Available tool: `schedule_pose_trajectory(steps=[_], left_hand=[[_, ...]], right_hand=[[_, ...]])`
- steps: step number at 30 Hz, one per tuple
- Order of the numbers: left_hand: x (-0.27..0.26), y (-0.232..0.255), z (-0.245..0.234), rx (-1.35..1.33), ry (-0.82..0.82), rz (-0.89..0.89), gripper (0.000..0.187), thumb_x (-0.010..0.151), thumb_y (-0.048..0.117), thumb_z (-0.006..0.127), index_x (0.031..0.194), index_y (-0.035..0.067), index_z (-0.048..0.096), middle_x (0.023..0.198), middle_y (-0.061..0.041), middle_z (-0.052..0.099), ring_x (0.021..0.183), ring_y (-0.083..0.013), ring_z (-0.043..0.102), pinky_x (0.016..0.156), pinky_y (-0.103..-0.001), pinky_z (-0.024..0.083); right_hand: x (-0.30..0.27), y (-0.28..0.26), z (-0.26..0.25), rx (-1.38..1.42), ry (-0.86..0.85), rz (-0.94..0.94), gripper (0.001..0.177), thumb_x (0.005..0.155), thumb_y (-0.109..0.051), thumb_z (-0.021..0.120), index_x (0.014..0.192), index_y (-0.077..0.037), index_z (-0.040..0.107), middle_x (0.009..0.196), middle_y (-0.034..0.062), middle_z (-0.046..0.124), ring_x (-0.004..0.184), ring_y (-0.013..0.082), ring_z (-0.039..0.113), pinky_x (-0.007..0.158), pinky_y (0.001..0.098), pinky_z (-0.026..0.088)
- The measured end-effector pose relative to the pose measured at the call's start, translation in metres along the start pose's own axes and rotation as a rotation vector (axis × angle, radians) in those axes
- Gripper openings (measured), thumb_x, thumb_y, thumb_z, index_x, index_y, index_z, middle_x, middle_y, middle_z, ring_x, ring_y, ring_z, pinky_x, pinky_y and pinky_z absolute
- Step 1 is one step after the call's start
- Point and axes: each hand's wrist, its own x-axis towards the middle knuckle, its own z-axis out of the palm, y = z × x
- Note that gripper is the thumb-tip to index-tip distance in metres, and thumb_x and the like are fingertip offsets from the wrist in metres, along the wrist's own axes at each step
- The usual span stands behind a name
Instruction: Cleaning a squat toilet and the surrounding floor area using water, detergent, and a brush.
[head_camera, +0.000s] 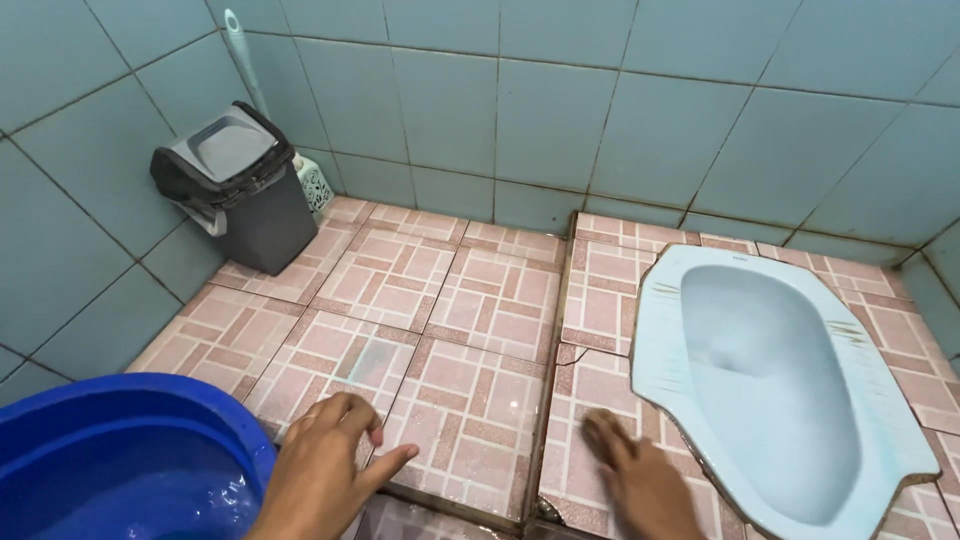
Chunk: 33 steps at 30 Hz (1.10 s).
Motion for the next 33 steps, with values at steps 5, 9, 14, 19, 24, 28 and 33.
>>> schedule_pose_trajectory(steps=[5,9,14,19,24,28,33], left_hand=[[-0.001,-0.007,0.008,-0.087,-0.027,0.091,0.039,0.077,0.042,0.080,0.101,0.013,0.069,0.113,-0.007,0.064,0.112,-0.0279,0.059,0.101,-0.044,0.043],[-0.002,-0.012,0.021,-0.071,-0.124,0.237,0.039,0.076,0.032,0.082,0.108,0.013,0.069,0.123,-0.009,0.061,0.121,-0.0319,0.053,0.102,-0.046,0.041],[0.000,-0.019,0.033,-0.016,-0.153,0.297,0.035,0.078,0.029,0.081,0.107,0.013,0.069,0.123,-0.009,0.061,0.121,-0.0323,0.053,0.103,-0.046,0.041],[0.015,-0.018,0.047,0.011,-0.129,0.298,0.029,0.079,0.028,0.080,0.100,0.012,0.070,0.113,-0.009,0.063,0.117,-0.0326,0.056,0.101,-0.047,0.043],[0.066,0.025,0.110,-0.231,-0.078,0.231,0.026,0.082,0.032,0.078,0.098,0.012,0.075,0.109,-0.011,0.070,0.107,-0.0317,0.065,0.097,-0.045,0.049],[0.074,0.081,0.137,-0.368,-0.011,0.299,0.023,0.082,0.028,0.078,0.097,0.011,0.077,0.108,-0.014,0.071,0.106,-0.0329,0.067,0.096,-0.045,0.050],[0.082,0.108,0.147,-0.360,-0.111,0.404,0.026,0.083,0.028,0.077,0.100,0.009,0.077,0.109,-0.016,0.073,0.104,-0.0350,0.068,0.093,-0.047,0.053]], right_hand=[[0.008,0.012,-0.045,-0.037,0.063,0.097,0.062,0.102,-0.049,0.038,0.159,-0.032,0.022,0.114,0.0184,0.059,0.098,0.0332,0.067,0.087,0.0477,0.059],[0.025,-0.031,-0.055,0.239,0.080,0.250,0.054,0.107,-0.055,0.034,0.139,-0.011,0.042,0.108,0.0217,0.062,0.093,0.0352,0.067,0.085,0.0501,0.057],[-0.002,-0.020,-0.009,0.047,0.059,-0.003,0.061,0.100,-0.053,0.038,0.152,-0.022,0.030,0.112,0.0202,0.058,0.094,0.0352,0.065,0.085,0.0484,0.058],[-0.025,-0.013,-0.066,0.100,-0.015,0.021,0.062,0.100,-0.055,0.036,0.155,-0.025,0.035,0.112,0.0203,0.058,0.090,0.0332,0.066,0.085,0.0474,0.057],[0.036,0.000,-0.070,0.125,-0.020,0.164,0.068,0.104,-0.044,0.038,0.165,-0.025,0.015,0.114,0.0225,0.058,0.090,0.0331,0.068,0.083,0.0474,0.061],[0.012,-0.047,-0.055,0.190,-0.067,0.196,0.057,0.105,-0.042,0.044,0.154,-0.016,0.031,0.118,0.0197,0.057,0.095,0.0318,0.066,0.083,0.0459,0.060],[-0.041,-0.018,-0.028,-0.089,0.005,-0.029,0.067,0.098,-0.045,0.048,0.158,-0.028,0.024,0.113,0.0174,0.059,0.096,0.0316,0.064,0.084,0.0441,0.060]])
